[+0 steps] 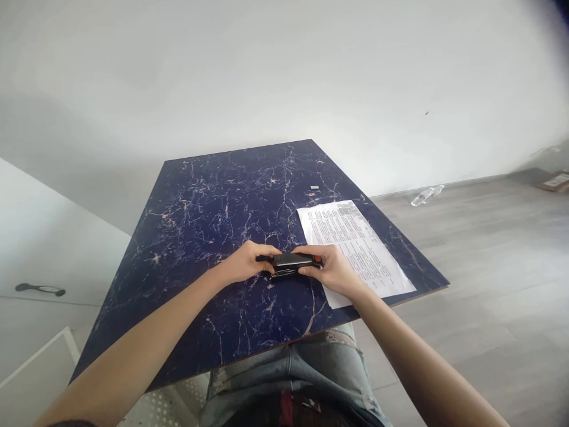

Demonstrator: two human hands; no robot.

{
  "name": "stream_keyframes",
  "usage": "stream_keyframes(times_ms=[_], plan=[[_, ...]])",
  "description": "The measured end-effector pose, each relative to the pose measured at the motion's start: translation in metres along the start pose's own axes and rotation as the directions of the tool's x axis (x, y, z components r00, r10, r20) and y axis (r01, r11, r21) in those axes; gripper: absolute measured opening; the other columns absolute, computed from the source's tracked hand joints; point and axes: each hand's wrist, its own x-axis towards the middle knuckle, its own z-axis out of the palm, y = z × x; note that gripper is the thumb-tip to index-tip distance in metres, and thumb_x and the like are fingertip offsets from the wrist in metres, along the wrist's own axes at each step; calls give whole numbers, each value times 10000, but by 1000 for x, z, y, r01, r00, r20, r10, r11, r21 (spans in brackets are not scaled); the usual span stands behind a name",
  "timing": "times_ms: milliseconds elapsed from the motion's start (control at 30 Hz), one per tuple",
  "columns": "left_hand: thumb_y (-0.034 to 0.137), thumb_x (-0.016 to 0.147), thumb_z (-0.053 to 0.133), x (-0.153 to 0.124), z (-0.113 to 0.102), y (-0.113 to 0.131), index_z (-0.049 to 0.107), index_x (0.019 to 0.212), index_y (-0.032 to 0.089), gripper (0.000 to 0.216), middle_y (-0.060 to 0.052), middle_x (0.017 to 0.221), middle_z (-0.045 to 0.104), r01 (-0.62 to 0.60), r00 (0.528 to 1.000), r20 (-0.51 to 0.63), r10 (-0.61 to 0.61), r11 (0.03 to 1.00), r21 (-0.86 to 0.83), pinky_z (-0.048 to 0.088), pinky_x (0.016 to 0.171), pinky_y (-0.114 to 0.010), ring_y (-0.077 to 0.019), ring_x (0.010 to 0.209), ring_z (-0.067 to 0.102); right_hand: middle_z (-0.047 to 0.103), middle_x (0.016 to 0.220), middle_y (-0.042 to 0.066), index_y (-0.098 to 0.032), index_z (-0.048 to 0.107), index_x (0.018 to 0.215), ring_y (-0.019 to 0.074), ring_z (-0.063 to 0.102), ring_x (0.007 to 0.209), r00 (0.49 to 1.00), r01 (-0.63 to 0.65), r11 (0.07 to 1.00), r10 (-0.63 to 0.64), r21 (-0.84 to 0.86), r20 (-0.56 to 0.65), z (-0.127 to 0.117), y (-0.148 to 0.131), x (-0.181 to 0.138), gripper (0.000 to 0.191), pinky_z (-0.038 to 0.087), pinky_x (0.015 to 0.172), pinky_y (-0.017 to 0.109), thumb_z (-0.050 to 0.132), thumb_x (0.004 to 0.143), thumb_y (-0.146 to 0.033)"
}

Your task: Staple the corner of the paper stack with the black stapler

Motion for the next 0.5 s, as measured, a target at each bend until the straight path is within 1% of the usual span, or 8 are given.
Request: stream_keyframes(times_ms=[67, 100, 167, 233, 300, 367, 433, 500], plan=[[249, 922, 734, -1, -2, -2, 780, 1192, 254, 274, -34, 1036, 824, 9, 1000, 12, -9, 1000, -2, 641, 820, -316, -213, 884, 794, 797, 1154, 19, -288, 798, 1143, 244, 741, 1058, 1000, 21, 1000, -21, -16, 3, 3, 0, 0, 312, 572, 973, 423, 752, 841, -222], [265, 912, 751, -2, -4, -3, 777, 1195, 255, 284, -35, 1037, 824, 17, 1000, -4, -17, 1000, -2, 641, 827, -320, -216, 892, 794, 799, 1145, 20, -286, 799, 1142, 243, 743, 1043, 1000, 28, 999, -28, -26, -10, 4, -1, 0, 309, 572, 968, 423, 758, 840, -231], [316, 862, 819, -4, -10, -7, 777, 1177, 254, 323, -45, 1045, 823, 22, 995, -97, -21, 1000, 10, 634, 883, -347, -235, 945, 791, 805, 1107, 28, -279, 798, 1145, 243, 747, 998, 997, 14, 999, -18, -43, -80, 4, -3, -2, 308, 580, 935, 422, 771, 839, -259], [382, 830, 855, -7, -19, -11, 778, 1142, 242, 350, -70, 1050, 821, 21, 972, -233, -16, 1000, 19, 620, 945, -392, -259, 995, 784, 809, 1070, 41, -267, 800, 1137, 255, 750, 970, 980, -34, 996, 17, -79, -196, -2, -4, -5, 304, 584, 902, 425, 782, 833, -283], [456, 872, 809, -9, -30, -14, 773, 1118, 226, 338, -94, 1023, 817, 41, 929, -369, -33, 999, 14, 615, 952, -427, -273, 987, 782, 810, 1047, 54, -258, 806, 1112, 276, 750, 958, 941, -101, 984, 47, -146, -335, -15, -4, -10, 295, 583, 878, 441, 790, 821, -302], [508, 923, 736, -12, -48, -16, 768, 1076, 214, 333, -99, 974, 812, 92, 859, -508, -70, 996, 19, 615, 927, -426, -270, 942, 779, 810, 1027, 63, -252, 811, 1091, 295, 750, 934, 891, -172, 963, 62, -208, -451, -33, 0, -14, 286, 583, 846, 456, 787, 815, -324], [521, 960, 675, -19, -73, -20, 760, 1061, 206, 342, -87, 958, 807, 158, 779, -620, -96, 986, 45, 603, 926, -396, -254, 922, 768, 810, 1002, 68, -245, 812, 1082, 302, 751, 902, 844, -234, 941, 73, -243, -531, -50, 8, -16, 291, 586, 819, 466, 784, 808, -340], [497, 996, 607, -35, -107, -31, 756, 1075, 201, 341, -58, 964, 806, 247, 719, -687, -105, 962, 112, 585, 932, -359, -232, 934, 754, 809, 1004, 73, -239, 809, 1083, 308, 755, 915, 821, -269, 926, 77, -265, -566, -63, 19, -17, 305, 590, 846, 483, 786, 799, -347]])
